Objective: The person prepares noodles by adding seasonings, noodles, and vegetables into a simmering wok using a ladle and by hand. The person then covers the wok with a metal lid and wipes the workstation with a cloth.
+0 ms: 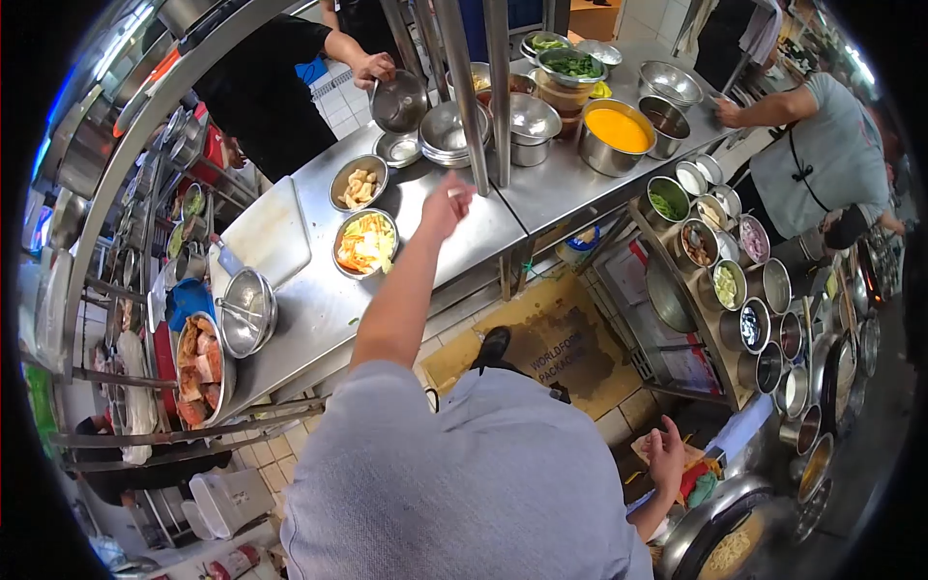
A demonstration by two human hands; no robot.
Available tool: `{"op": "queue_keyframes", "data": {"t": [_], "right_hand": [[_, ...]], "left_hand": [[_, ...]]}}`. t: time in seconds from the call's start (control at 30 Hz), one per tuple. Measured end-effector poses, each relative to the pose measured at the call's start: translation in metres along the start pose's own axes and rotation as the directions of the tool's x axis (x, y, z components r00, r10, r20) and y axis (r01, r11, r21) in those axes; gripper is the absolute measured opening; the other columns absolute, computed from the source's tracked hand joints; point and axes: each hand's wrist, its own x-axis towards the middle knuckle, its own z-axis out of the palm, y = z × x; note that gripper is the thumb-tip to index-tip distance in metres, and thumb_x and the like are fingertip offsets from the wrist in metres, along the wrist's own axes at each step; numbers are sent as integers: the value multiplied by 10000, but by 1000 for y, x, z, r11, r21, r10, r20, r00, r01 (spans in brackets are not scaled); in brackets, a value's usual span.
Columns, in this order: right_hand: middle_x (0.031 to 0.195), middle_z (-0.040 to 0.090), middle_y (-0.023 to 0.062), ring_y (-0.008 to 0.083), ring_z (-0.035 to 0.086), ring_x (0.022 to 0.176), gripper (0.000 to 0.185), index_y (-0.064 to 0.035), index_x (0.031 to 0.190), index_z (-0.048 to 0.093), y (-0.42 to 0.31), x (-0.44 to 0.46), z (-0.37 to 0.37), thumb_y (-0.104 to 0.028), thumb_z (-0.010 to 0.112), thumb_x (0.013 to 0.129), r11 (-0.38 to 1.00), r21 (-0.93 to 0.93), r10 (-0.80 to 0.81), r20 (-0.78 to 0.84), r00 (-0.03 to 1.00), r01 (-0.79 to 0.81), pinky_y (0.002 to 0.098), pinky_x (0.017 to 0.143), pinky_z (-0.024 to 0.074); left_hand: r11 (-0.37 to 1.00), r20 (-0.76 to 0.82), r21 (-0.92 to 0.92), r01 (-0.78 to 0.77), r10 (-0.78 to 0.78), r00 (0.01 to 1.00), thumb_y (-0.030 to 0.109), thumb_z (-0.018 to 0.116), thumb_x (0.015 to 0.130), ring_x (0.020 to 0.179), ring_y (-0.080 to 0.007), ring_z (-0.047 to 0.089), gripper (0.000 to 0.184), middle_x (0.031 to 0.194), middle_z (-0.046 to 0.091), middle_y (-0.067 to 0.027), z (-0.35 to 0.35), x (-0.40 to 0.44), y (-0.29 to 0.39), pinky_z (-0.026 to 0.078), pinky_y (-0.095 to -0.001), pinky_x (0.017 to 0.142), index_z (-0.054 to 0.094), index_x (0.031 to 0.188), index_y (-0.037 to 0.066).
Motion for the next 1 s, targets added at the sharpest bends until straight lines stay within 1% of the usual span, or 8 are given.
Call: {"op": "queue_keyframes", "data": {"t": [0.1, 0.3, 0.43, 0.53, 0.6, 0.63, 0.73, 1.0], "right_hand": [[759, 546, 71, 132, 550, 614, 399, -28, 1213, 417, -7, 3, 8, -157, 512, 848, 999, -48, 23, 35, 999, -21, 251, 590, 448], [738, 552, 56, 113, 545, 604, 398, -29, 1215, 411, 11, 21, 5, -144, 509, 847, 969, -200, -121, 111, 986, 142, 222, 519, 416], [732, 551, 57, 113, 546, 609, 395, -28, 1209, 420, -4, 11, -8, -140, 516, 843, 975, -167, -139, 68, 988, 148, 224, 518, 415], [710, 596, 121, 203, 587, 658, 392, -58, 1170, 466, -4, -10, -25, -185, 538, 806, 982, -173, -86, -45, 995, 77, 323, 656, 454], [781, 581, 91, 142, 568, 623, 388, -52, 1195, 440, 35, -19, -36, -146, 527, 828, 970, -186, -173, -72, 982, 157, 273, 578, 457], [702, 589, 142, 287, 582, 701, 416, -61, 1159, 478, 29, -34, -41, -209, 566, 780, 980, -193, -81, -144, 986, 52, 357, 653, 451], [788, 600, 177, 334, 570, 771, 402, -46, 1124, 492, 49, -75, -57, -231, 566, 774, 982, -187, -75, -254, 964, 27, 392, 672, 440], [787, 612, 163, 318, 583, 749, 391, -24, 937, 580, 136, -234, -47, -383, 490, 809, 920, 60, 362, -510, 780, -388, 380, 687, 451]], "left_hand": [[963, -149, -200, 183, -214, 965, 388, 506, 831, 589, -134, 503, 383, 894, 570, -142, -19, -56, -34, 389, -233, 483, 436, 989, 46], [864, -608, -371, -341, 52, 792, 258, 471, 856, 511, -102, 450, 178, 647, 495, -34, -147, -84, -48, 327, -209, 445, 411, 894, 95], [981, -811, 31, -193, 138, 569, 84, 456, 752, 482, -141, 459, 159, 691, 506, -64, -145, -122, -18, 330, -245, 374, 452, 911, 84], [919, -596, 224, -324, 392, 701, 104, 512, 724, 451, -136, 453, 167, 660, 508, -46, -190, -120, -38, 338, -251, 359, 483, 885, 73], [935, -461, 219, -280, 352, 814, 129, 566, 716, 510, -123, 474, 151, 691, 511, -35, -146, -145, -45, 373, -247, 408, 509, 847, 79], [952, -343, 279, -123, 218, 914, 101, 497, 771, 636, -144, 524, 127, 820, 552, -41, -147, -150, -51, 419, -283, 501, 516, 890, 62], [911, -127, 410, -47, 107, 986, 147, 497, 803, 638, -107, 471, 139, 814, 534, -21, -60, -166, -87, 394, -252, 532, 513, 922, 76], [720, 232, 577, 385, -596, 769, 163, 517, 834, 689, -126, 522, 214, 916, 546, -24, 133, -150, -240, 426, -231, 509, 488, 1036, 101]]}}
